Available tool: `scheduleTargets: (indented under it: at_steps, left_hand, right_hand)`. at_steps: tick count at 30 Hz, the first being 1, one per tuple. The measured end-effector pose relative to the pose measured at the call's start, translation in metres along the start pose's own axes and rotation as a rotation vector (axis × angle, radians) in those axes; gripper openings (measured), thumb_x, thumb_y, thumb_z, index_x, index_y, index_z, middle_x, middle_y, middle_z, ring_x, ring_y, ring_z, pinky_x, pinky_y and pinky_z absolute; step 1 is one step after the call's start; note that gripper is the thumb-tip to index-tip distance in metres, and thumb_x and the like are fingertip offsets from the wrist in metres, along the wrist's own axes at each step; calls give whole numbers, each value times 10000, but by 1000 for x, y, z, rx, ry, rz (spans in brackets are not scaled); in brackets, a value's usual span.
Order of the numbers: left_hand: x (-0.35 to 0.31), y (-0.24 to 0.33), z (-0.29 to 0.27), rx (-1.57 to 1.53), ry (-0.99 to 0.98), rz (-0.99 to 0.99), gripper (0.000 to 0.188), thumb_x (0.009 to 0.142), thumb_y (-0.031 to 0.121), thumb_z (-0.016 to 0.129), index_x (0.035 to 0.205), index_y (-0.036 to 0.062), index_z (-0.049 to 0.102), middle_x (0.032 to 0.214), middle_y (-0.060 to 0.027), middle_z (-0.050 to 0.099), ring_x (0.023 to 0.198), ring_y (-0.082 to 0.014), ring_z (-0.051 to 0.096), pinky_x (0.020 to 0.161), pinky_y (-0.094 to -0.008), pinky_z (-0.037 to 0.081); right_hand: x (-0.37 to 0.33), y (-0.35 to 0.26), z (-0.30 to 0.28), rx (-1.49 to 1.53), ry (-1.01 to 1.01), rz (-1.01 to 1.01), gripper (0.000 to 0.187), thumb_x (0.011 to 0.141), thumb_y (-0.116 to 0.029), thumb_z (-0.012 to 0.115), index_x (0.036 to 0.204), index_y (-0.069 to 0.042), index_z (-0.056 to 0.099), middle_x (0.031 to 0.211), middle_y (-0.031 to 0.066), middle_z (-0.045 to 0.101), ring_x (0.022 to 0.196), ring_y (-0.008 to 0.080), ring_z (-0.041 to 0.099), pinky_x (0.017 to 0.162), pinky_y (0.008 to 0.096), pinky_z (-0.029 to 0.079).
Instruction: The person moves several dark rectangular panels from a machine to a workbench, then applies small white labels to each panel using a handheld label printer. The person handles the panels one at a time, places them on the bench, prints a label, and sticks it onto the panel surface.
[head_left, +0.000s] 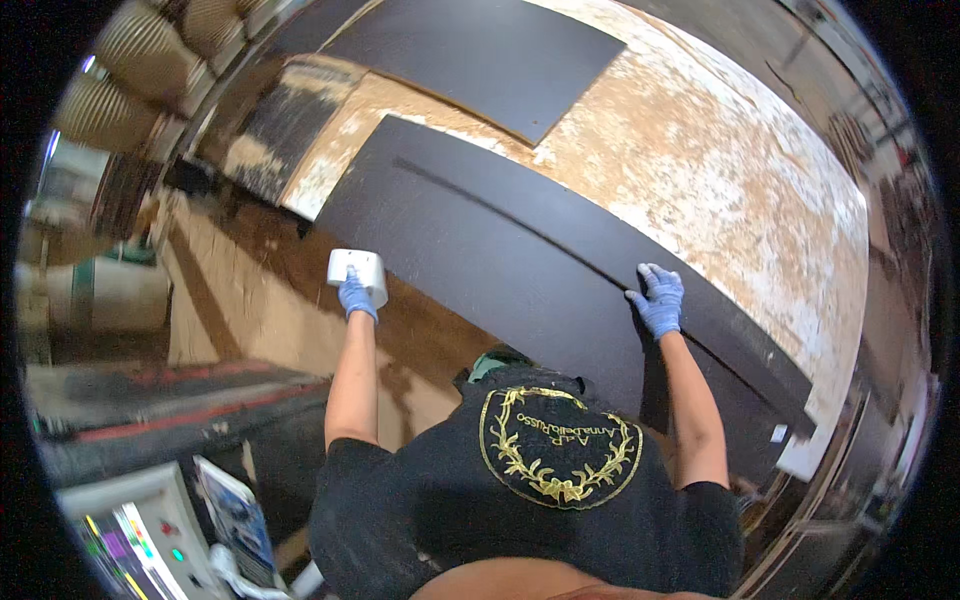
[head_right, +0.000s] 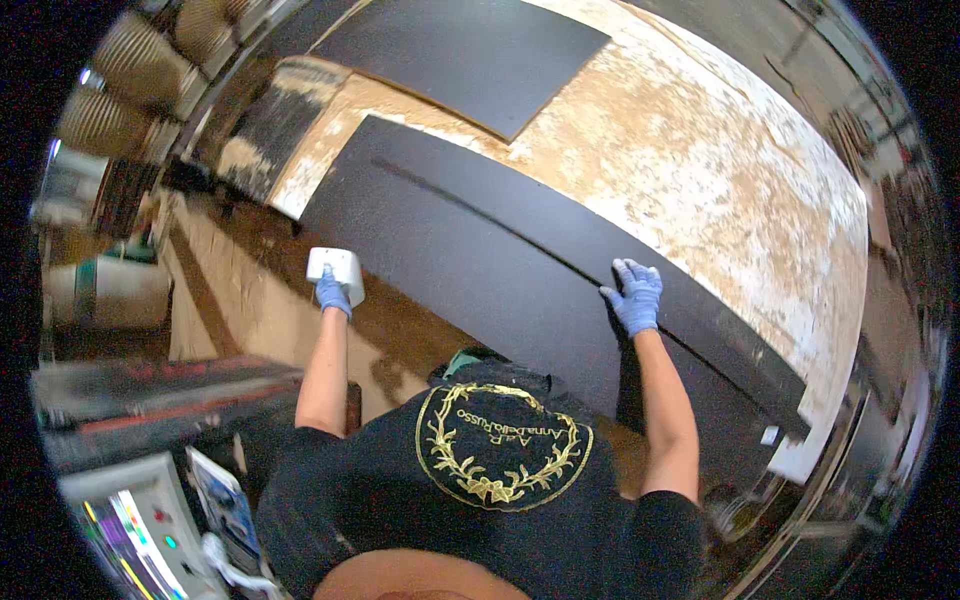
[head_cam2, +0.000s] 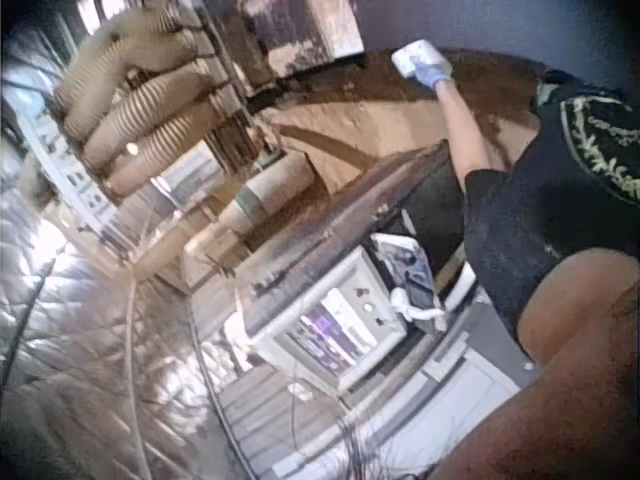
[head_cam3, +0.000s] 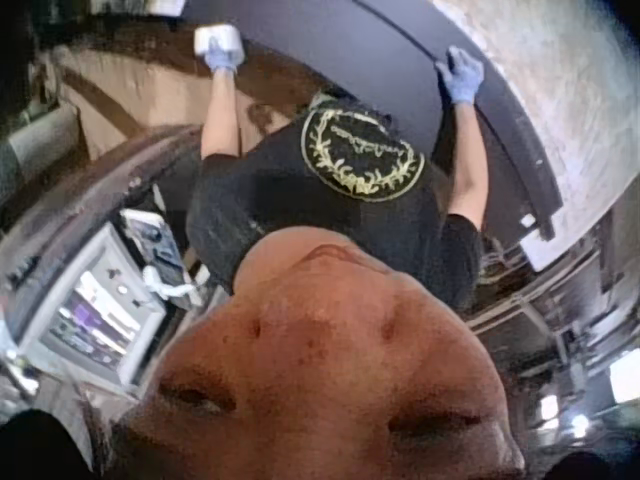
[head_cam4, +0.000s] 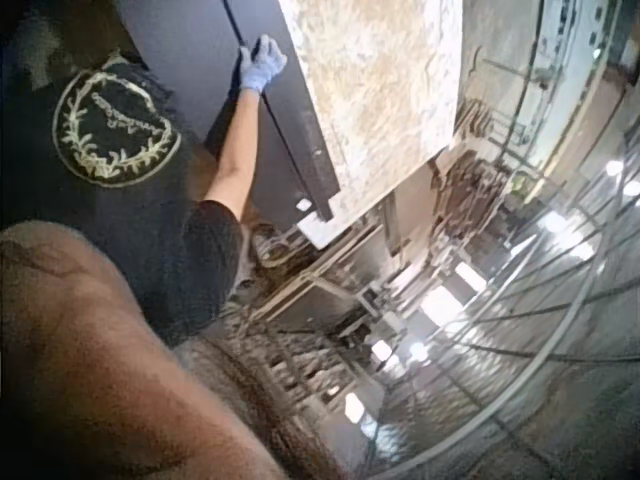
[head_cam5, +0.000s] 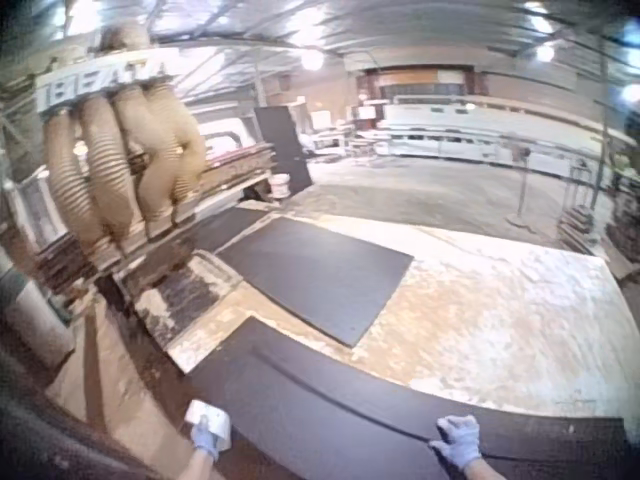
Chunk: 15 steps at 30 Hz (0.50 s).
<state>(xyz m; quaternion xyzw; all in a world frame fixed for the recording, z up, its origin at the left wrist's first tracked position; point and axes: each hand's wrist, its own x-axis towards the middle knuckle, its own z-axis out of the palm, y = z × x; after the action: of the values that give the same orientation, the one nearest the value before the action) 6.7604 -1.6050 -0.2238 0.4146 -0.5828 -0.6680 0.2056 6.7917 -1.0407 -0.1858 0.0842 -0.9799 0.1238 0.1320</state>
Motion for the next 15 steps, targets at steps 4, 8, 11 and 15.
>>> scheduleTargets:
  at_steps: [4,8,11,15]
  left_hand:
    - [81,3,20,489,-192,250,265,792,207,543,1015,69,582,931,-47,585,785,-135,537,703,-286,464]
    - [127,10,42,934,-240,528,247,805,229,514,980,69,583,879,-64,583,735,-157,536,659,-301,457]
    - [145,0,63,1134,-262,655,244,814,245,492,953,69,584,840,-78,581,698,-173,536,625,-313,451]
    - [148,-15,55,1325,-234,766,251,826,267,462,918,69,586,788,-96,578,648,-195,534,580,-329,444]
  right_hand:
    - [-65,-39,-46,33,-107,0,524,580,-351,718,1043,-189,534,1058,35,514,1014,209,462,924,436,288]
    - [-80,-87,-37,12,-81,46,501,659,-396,644,1086,-175,504,1143,78,467,1108,247,397,991,447,183]
    - [-105,-87,-46,-100,-84,342,506,663,-469,602,1058,-169,505,1149,98,438,1114,269,367,962,434,217]
    - [-204,-64,-54,-404,325,1116,585,614,-371,654,1114,-152,445,1147,131,420,1070,292,390,877,424,304]
